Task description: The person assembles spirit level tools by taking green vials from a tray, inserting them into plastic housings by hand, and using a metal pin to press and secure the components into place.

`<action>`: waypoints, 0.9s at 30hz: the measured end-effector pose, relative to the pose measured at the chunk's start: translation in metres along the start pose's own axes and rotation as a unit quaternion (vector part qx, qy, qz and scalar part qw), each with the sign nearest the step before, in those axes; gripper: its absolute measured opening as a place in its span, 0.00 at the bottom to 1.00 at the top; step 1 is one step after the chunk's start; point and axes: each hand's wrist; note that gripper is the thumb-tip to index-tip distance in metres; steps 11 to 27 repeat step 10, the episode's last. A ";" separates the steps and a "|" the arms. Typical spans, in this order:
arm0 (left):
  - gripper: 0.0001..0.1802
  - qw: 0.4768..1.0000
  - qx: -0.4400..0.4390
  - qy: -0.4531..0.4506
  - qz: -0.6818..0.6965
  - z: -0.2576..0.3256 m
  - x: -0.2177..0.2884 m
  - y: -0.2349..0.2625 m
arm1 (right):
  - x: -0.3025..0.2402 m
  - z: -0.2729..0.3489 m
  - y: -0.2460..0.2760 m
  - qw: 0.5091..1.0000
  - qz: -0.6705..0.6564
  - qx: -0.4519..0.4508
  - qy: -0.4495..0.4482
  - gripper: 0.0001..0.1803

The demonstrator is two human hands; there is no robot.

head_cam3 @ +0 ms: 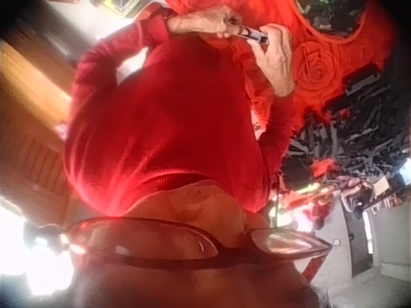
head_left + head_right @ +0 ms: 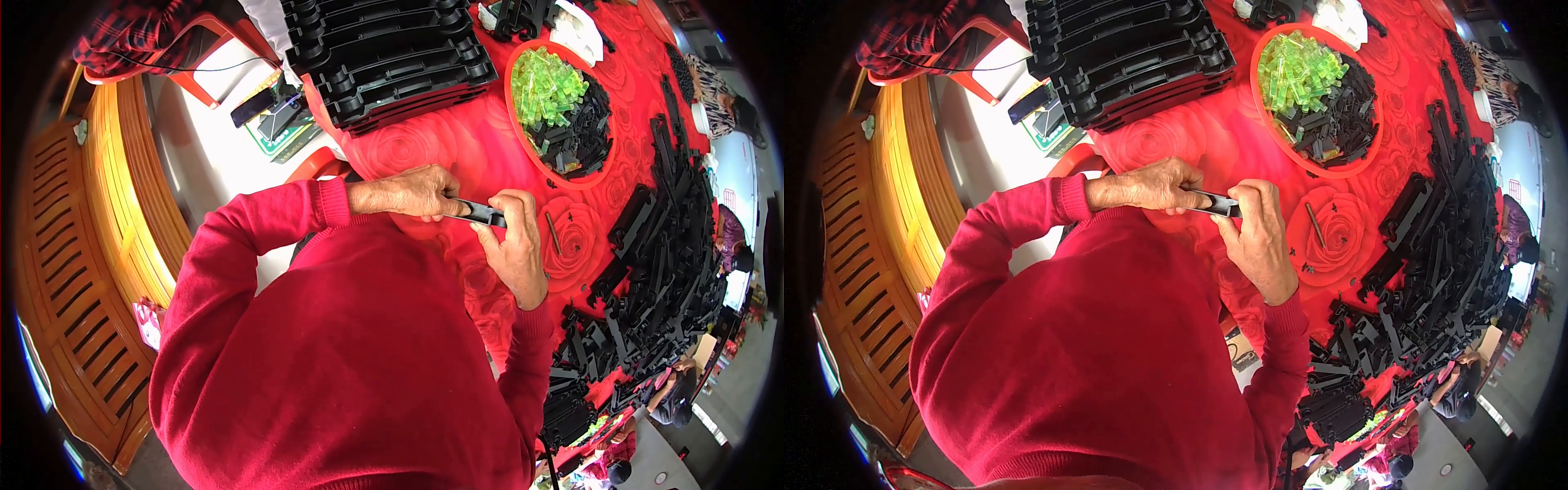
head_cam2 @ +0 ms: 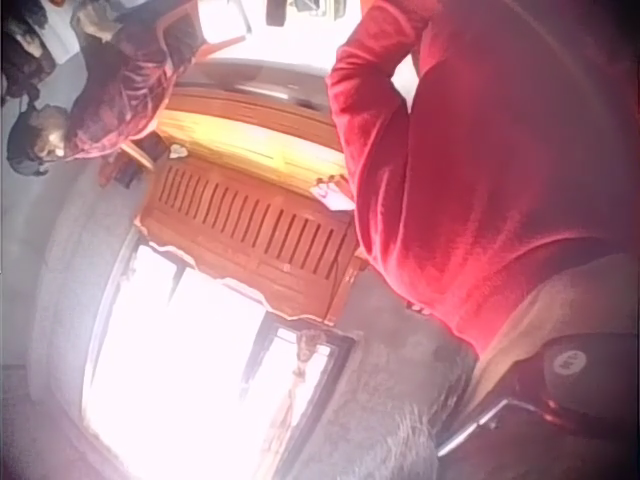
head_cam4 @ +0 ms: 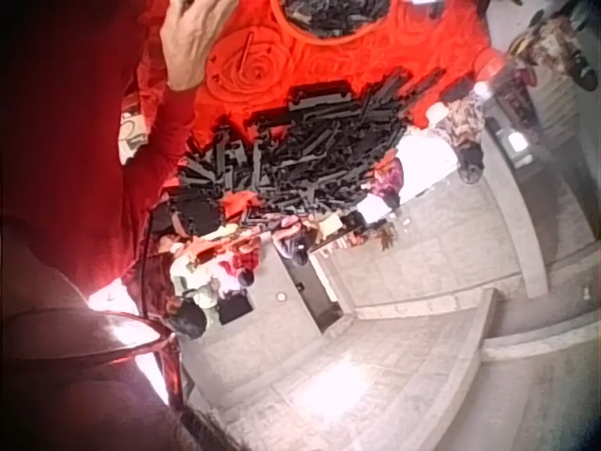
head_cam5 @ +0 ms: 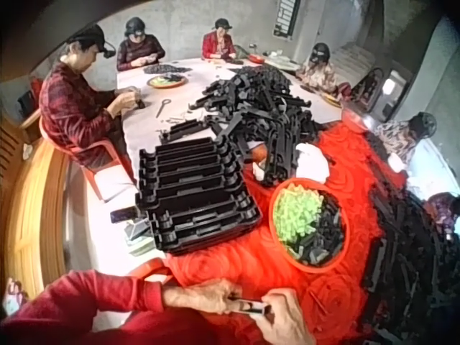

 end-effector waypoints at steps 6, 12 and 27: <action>0.18 1.000 0.006 0.000 -0.012 0.001 0.004 0.001 | 0.003 -0.002 -0.001 1.000 -0.008 0.006 0.008 0.24; 0.20 1.000 0.028 -0.002 0.008 -0.003 -0.002 -0.001 | 0.002 -0.004 0.000 1.000 0.009 0.013 0.007 0.25; 0.20 1.000 0.028 -0.002 0.008 -0.003 -0.002 -0.001 | 0.002 -0.004 0.000 1.000 0.009 0.013 0.007 0.25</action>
Point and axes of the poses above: each hand's wrist, its own z-axis away from the middle knuckle, its own y-axis out of the back of the hand, x = y × z, and after that the axes turned 2 degrees about -x, right-handed
